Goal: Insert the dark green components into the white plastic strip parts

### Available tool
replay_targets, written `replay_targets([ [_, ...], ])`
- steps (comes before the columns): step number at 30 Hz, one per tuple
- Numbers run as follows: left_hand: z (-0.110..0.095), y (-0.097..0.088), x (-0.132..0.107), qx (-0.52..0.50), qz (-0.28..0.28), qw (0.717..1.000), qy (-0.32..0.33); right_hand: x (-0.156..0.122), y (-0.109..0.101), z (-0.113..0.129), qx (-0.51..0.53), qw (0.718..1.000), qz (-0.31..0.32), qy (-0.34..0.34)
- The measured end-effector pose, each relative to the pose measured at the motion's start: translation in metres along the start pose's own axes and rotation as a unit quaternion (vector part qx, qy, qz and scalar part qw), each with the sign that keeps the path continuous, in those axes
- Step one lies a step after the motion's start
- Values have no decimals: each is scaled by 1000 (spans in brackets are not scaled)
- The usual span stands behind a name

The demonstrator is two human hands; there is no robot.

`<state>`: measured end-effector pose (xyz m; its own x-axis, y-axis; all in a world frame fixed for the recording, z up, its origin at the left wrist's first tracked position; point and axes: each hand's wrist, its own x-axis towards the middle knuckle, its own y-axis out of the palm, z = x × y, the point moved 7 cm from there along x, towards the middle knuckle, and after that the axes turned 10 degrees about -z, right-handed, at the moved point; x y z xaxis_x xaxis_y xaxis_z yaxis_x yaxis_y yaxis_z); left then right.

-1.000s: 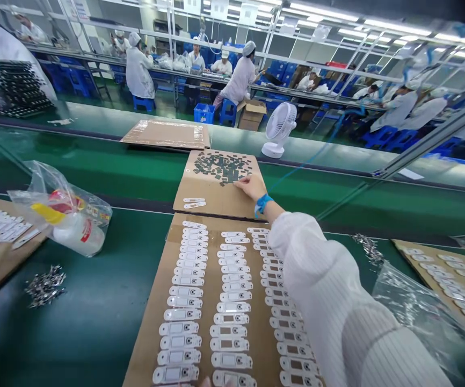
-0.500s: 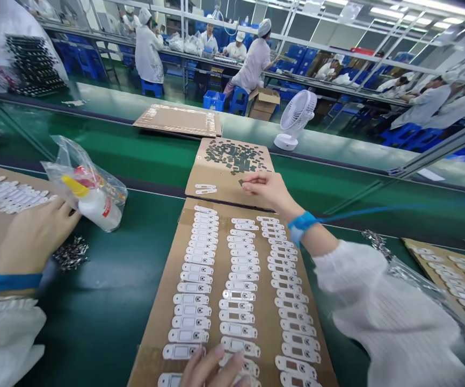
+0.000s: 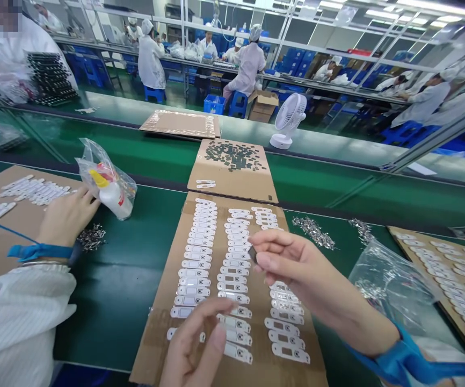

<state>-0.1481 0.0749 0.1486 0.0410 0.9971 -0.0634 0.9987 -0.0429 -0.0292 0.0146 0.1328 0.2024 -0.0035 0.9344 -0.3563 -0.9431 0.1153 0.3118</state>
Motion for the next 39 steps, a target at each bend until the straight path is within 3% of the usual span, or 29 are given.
replay_targets([
  [2,-7,0,6,-16,-5,999,29,-8,3,-10,33,998,3,45],
  [6,-28,12,20,-83,47,991,98,-24,11,-33,81,990,8,116],
  [12,-22,34,26,-227,116,966,-40,-35,21,-57,84,985,28,145],
  [14,-18,36,24,-264,122,953,-81,-36,18,-57,51,991,26,124],
  [16,-20,32,24,-269,114,953,-75,-38,11,-48,-5,998,8,56],
  [18,-29,25,25,-231,108,967,-17,-44,1,-29,-93,992,-31,-77],
  [19,-34,20,24,-191,105,975,34,-51,-1,-18,-152,975,-42,-160],
  [21,-45,11,18,-78,99,978,167,-71,2,-4,-275,910,-36,-309],
  [23,-47,6,7,38,97,950,296,-87,8,-5,-370,844,-8,-388],
  [25,-38,4,-6,121,103,913,376,-96,10,-15,-423,809,-1,-409],
  [27,-26,3,-15,167,114,889,411,-97,10,-26,-451,793,-6,-409],
  [30,-19,8,-24,214,151,856,445,-94,11,-37,-464,789,-4,-403],
  [34,-29,17,-27,262,173,806,503,-86,11,-43,-490,784,1,-381],
  [39,-25,20,-24,293,178,775,531,-83,13,-50,-501,752,33,-426],
])
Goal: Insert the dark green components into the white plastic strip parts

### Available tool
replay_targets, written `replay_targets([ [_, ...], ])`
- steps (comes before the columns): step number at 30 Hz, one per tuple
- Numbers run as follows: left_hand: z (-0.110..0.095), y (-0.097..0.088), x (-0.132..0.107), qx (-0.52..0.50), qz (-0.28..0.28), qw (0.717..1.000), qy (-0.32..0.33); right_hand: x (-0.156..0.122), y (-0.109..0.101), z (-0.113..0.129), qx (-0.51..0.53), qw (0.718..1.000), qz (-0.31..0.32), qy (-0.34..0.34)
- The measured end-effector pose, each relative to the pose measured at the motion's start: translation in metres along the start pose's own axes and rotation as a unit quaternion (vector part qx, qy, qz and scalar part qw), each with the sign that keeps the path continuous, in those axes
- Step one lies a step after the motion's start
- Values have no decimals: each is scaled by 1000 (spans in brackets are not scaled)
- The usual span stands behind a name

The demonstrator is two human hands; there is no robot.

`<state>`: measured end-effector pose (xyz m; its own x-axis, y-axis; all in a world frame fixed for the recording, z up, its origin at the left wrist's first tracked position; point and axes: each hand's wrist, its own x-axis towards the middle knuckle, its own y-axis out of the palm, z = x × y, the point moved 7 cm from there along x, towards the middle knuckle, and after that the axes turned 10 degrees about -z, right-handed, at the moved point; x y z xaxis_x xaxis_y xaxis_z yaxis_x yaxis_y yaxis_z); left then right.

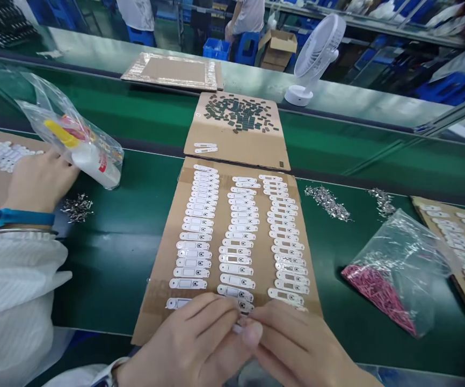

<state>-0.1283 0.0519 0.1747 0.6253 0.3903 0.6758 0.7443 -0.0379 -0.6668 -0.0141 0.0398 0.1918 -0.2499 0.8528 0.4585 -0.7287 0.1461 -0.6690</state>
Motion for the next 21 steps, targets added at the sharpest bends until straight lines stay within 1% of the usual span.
replay_targets([
  [2,9,6,-6,50,24,998,-24,0,5,-11,-4,1000,17,-6],
  [3,15,10,-10,85,37,995,-39,1,5,-19,-7,1000,8,-2],
  [5,24,16,-16,151,68,984,-59,5,4,-39,-8,999,-36,10],
  [6,27,20,-19,175,84,979,-65,7,5,-48,-5,999,-46,15],
  [9,35,27,-24,202,117,969,-84,15,15,-66,-11,999,-45,5],
  [14,40,34,-27,192,145,966,-100,22,24,-73,-53,998,-38,-6],
  [21,42,34,-25,184,146,967,-100,17,26,-74,-65,997,-28,-10],
])
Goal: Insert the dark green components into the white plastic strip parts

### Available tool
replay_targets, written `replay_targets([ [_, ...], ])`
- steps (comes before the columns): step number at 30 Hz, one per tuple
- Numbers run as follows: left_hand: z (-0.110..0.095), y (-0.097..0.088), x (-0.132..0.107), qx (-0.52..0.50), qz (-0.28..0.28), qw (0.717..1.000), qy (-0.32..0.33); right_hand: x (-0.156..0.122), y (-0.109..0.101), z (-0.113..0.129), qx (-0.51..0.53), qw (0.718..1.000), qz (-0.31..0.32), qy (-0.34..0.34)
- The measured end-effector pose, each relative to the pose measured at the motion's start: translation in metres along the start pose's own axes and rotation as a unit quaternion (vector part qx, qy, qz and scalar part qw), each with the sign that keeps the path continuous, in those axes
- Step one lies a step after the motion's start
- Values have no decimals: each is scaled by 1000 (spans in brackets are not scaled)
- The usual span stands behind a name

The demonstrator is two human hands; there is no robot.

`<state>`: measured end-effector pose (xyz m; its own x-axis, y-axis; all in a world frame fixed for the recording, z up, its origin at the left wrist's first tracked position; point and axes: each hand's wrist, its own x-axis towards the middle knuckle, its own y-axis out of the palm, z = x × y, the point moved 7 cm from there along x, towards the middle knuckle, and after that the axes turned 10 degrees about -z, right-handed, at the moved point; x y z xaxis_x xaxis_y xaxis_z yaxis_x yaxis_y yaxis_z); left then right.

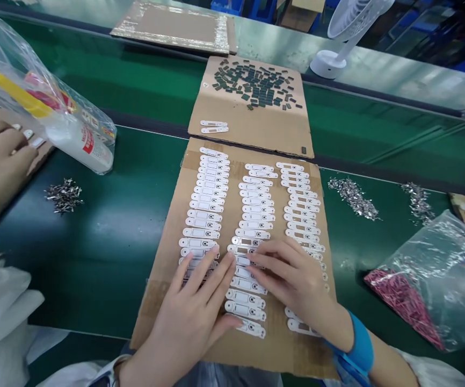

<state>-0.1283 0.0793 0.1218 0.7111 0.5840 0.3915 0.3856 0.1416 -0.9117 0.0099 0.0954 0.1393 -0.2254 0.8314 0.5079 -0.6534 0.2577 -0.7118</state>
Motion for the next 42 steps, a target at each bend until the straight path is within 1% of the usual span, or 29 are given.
replay_targets([
  [5,0,-1,1,4,-6,1000,-2,0,-1,-1,-10,1000,0,2],
  [14,0,-1,1,9,-10,1000,2,-2,-1,0,-15,999,-28,4],
  [18,-2,-3,3,9,-25,1000,11,-4,-1,-1,-28,999,-20,1],
  [23,-1,0,3,18,-2,1000,2,-5,-8,0,-67,998,-5,-22],
  [26,-2,-1,2,16,-6,1000,4,-5,-11,1,-76,997,-9,-31],
  [31,-2,-1,1,19,-9,1000,1,-5,-8,3,-67,997,-14,-28],
  [36,0,-5,3,6,-28,999,-26,-3,-4,5,-32,999,-19,-22],
  [42,0,-5,4,4,-32,999,-33,-5,-8,5,-38,999,-19,-28],
])
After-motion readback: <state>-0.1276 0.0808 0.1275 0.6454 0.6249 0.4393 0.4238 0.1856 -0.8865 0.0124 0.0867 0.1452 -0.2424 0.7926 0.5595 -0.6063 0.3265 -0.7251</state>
